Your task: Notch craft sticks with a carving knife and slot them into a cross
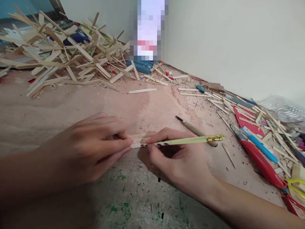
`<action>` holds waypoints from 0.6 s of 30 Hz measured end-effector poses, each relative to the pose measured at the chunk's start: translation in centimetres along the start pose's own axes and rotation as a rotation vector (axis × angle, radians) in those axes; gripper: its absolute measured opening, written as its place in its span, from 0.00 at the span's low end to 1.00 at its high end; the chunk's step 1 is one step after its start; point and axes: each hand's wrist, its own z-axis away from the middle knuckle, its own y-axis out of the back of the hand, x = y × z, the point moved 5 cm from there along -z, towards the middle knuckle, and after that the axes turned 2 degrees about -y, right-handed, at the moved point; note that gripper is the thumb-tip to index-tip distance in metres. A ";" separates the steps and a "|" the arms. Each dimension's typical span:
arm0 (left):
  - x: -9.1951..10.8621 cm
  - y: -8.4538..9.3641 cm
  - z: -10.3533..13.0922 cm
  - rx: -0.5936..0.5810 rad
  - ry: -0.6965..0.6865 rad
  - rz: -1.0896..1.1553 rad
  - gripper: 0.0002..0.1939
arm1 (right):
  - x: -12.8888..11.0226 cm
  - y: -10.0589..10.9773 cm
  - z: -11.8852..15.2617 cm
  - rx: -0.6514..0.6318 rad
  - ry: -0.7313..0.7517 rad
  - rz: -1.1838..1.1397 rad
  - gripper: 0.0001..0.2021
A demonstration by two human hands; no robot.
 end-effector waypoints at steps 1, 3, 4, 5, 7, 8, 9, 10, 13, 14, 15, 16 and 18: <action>0.0 0.0 0.0 0.000 0.001 -0.003 0.14 | 0.0 0.0 0.0 0.000 0.006 0.003 0.03; 0.0 0.1 -0.1 -0.002 0.001 -0.006 0.14 | -0.1 0.1 -0.1 0.019 0.015 0.039 0.02; 0.0 0.1 -0.1 -0.005 0.000 -0.006 0.14 | -0.2 0.2 -0.1 0.031 0.016 0.064 0.02; 0.1 0.1 -0.1 -0.005 -0.002 -0.007 0.14 | -0.4 0.2 -0.2 0.042 0.021 0.082 0.02; 0.1 0.1 -0.2 -0.005 -0.006 -0.012 0.14 | -0.6 0.2 -0.2 0.051 0.027 0.097 0.03; 0.1 0.1 -0.2 -0.006 -0.007 -0.016 0.14 | -0.6 0.2 -0.2 0.046 0.018 0.099 0.03; 0.1 0.1 -0.2 -0.005 -0.007 -0.020 0.14 | -0.5 0.2 -0.2 0.040 0.016 0.091 0.04; 0.0 0.0 -0.2 -0.006 -0.008 -0.025 0.15 | -0.5 0.1 -0.1 0.032 0.017 0.077 0.04; 0.0 0.0 -0.1 -0.005 -0.006 -0.037 0.16 | -0.2 0.1 0.0 0.016 0.015 0.052 0.03; 0.0 -0.1 -0.1 -0.004 -0.005 -0.039 0.16 | -0.1 0.1 -0.1 0.015 0.015 0.048 0.03; 0.0 -0.1 -0.1 -0.004 -0.005 -0.040 0.16 | -0.1 0.2 -0.1 0.017 0.012 0.047 0.03; 0.0 -0.1 0.0 -0.005 -0.004 -0.041 0.16 | 0.0 0.2 -0.1 0.018 0.005 0.057 0.02; 0.0 0.0 -0.1 -0.008 -0.003 -0.046 0.16 | -0.2 0.2 -0.1 0.034 0.020 0.081 0.02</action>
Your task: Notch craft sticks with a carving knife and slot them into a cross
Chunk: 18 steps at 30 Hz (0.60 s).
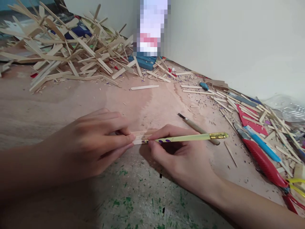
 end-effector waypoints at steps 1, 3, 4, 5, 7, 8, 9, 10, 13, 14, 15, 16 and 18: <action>0.0 0.0 0.0 -0.004 -0.001 -0.001 0.16 | -0.1 0.0 0.0 0.007 0.009 0.013 0.02; 0.0 0.0 0.0 -0.012 -0.002 -0.003 0.15 | -0.1 0.1 0.1 0.008 0.023 0.015 0.02; 0.1 0.0 -0.1 -0.014 -0.004 -0.005 0.15 | -0.1 0.0 0.1 0.000 0.020 0.006 0.02; 0.1 0.0 -0.1 -0.015 -0.005 -0.007 0.15 | 0.0 0.0 0.1 -0.007 0.013 -0.001 0.02; 0.0 0.1 -0.1 -0.020 -0.001 -0.011 0.17 | 0.0 -0.1 0.1 -0.014 -0.005 0.014 0.02; 0.0 0.1 -0.1 -0.019 -0.002 -0.012 0.17 | 0.0 -0.1 0.0 -0.009 -0.002 0.025 0.02; 0.0 0.2 -0.1 -0.023 -0.002 -0.013 0.17 | -0.1 -0.1 0.0 -0.003 0.000 0.040 0.02; 0.0 0.2 -0.2 -0.024 -0.005 -0.011 0.17 | -0.2 -0.1 -0.1 0.003 0.002 0.055 0.02; 0.0 0.2 -0.1 -0.010 -0.009 -0.014 0.16 | -0.2 -0.1 0.0 0.016 -0.001 0.065 0.02; 0.0 0.2 -0.1 -0.007 -0.009 -0.016 0.16 | -0.1 -0.1 0.1 0.018 -0.004 0.067 0.02; 0.0 0.2 -0.1 -0.005 -0.010 -0.017 0.16 | -0.1 0.0 0.1 0.024 0.000 0.070 0.02; 0.0 0.1 0.0 -0.001 -0.012 -0.017 0.16 | 0.0 0.0 0.2 0.027 0.008 0.071 0.02; 0.0 0.1 0.0 0.000 -0.016 -0.016 0.16 | 0.1 0.0 0.2 0.020 0.020 0.075 0.02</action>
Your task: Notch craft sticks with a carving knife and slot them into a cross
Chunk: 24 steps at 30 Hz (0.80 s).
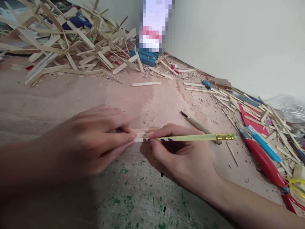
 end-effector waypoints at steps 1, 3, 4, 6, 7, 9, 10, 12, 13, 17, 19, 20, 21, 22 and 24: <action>0.0 0.0 0.0 -0.002 0.001 0.001 0.16 | 0.0 0.0 0.0 -0.001 0.006 -0.001 0.02; 0.0 -0.1 0.0 -0.008 0.003 0.000 0.15 | -0.2 0.0 -0.1 0.005 -0.002 0.004 0.02; 0.0 -0.1 0.0 -0.012 0.004 -0.001 0.15 | -0.4 0.0 -0.1 0.014 -0.009 0.013 0.03; -0.1 -0.1 0.1 -0.023 0.010 -0.002 0.15 | -0.7 0.1 -0.2 0.033 -0.019 0.039 0.03; -0.1 -0.1 0.0 -0.025 0.011 0.002 0.16 | -0.9 0.1 -0.3 0.037 -0.018 0.041 0.03; -0.2 0.0 0.0 -0.023 0.008 0.012 0.16 | -1.0 0.1 -0.3 0.033 -0.020 0.028 0.03; -0.1 0.0 0.0 -0.025 0.005 0.017 0.15 | -1.0 0.1 -0.3 0.026 -0.022 0.023 0.03; -0.1 0.0 -0.1 -0.025 0.006 0.022 0.15 | -0.8 0.0 -0.3 0.009 -0.026 0.013 0.04; -0.1 0.0 -0.1 -0.023 0.008 0.023 0.15 | -0.7 0.0 -0.3 0.002 -0.027 0.006 0.04; 0.0 0.0 -0.1 -0.003 0.007 0.034 0.14 | -0.1 0.0 -0.1 0.002 -0.038 -0.005 0.02; 0.0 0.0 0.0 0.000 0.005 0.035 0.13 | 0.0 0.1 -0.1 0.018 -0.022 0.008 0.02; 0.0 0.0 0.0 0.001 0.002 0.034 0.13 | 0.0 0.1 -0.1 0.019 -0.011 0.005 0.02; 0.0 0.0 0.0 -0.001 0.000 0.032 0.13 | -0.1 0.1 -0.1 0.017 -0.003 -0.001 0.02; 0.0 0.0 0.0 -0.003 -0.002 0.029 0.13 | -0.2 0.1 -0.1 0.011 0.003 -0.006 0.02; 0.0 0.0 0.0 -0.009 -0.005 0.026 0.14 | -0.4 0.1 -0.2 0.008 -0.001 0.000 0.02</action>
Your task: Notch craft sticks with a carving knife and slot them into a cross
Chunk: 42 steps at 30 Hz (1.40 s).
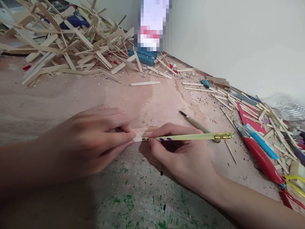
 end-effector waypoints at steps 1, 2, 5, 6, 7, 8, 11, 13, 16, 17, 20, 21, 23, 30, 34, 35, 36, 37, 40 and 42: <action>0.0 0.0 0.0 -0.002 0.003 -0.003 0.14 | -0.1 0.0 -0.1 0.008 -0.009 0.016 0.02; 0.0 0.0 0.0 -0.004 0.007 -0.007 0.14 | -0.3 0.1 -0.1 0.017 -0.018 0.038 0.03; 0.0 0.0 0.0 -0.015 0.020 -0.025 0.15 | -0.6 0.2 -0.2 0.034 -0.027 0.066 0.03; 0.0 -0.1 0.0 -0.021 0.023 -0.032 0.16 | -0.6 0.1 -0.2 0.038 -0.025 0.061 0.03; -0.1 -0.1 0.0 -0.026 0.024 -0.036 0.16 | -0.6 0.1 -0.2 0.043 -0.019 0.052 0.03; -0.1 -0.1 0.0 -0.028 0.024 -0.037 0.16 | -0.6 0.1 -0.2 0.048 -0.015 0.047 0.03; -0.1 -0.1 0.0 -0.011 0.013 -0.032 0.15 | -0.5 0.0 -0.2 0.043 -0.008 0.058 0.03; -0.1 -0.1 0.0 0.001 0.008 -0.027 0.15 | -0.4 -0.1 -0.2 0.042 -0.005 0.065 0.04; -0.1 -0.2 0.1 0.001 0.011 -0.026 0.15 | -0.2 0.1 -0.1 0.057 -0.002 0.044 0.04; -0.1 -0.2 0.1 0.003 0.010 -0.026 0.16 | -0.2 0.2 -0.1 0.057 -0.003 0.037 0.04; 0.0 -0.2 0.1 0.005 0.007 -0.020 0.16 | -0.3 0.4 -0.2 0.052 -0.010 0.047 0.03; 0.0 -0.2 0.1 0.003 0.009 -0.017 0.16 | -0.3 0.5 -0.2 0.052 -0.016 0.051 0.03; 0.0 -0.2 0.2 -0.006 0.015 -0.017 0.15 | -0.5 0.4 -0.2 0.043 -0.035 0.045 0.04; -0.1 0.0 0.1 0.004 0.001 -0.014 0.14 | -0.1 0.0 -0.1 0.022 -0.089 0.008 0.03; 0.0 -0.1 0.1 0.017 -0.022 -0.042 0.13 | 0.3 0.1 0.2 0.041 -0.078 0.025 0.03; 0.1 -0.1 0.1 0.013 -0.023 -0.047 0.12 | 0.4 0.2 0.2 0.045 -0.065 0.034 0.03; 0.1 -0.2 0.1 0.012 -0.023 -0.048 0.12 | 0.3 0.2 0.2 0.046 -0.051 0.041 0.03; 0.1 -0.2 0.1 0.014 -0.021 -0.045 0.12 | 0.4 0.3 0.3 0.045 -0.045 0.052 0.03; 0.2 -0.1 0.2 0.022 -0.022 -0.032 0.13 | 0.4 0.4 0.3 0.051 -0.027 0.081 0.03; 0.2 -0.1 0.3 0.021 -0.034 -0.037 0.15 | 0.5 0.4 0.3 0.050 -0.020 0.086 0.03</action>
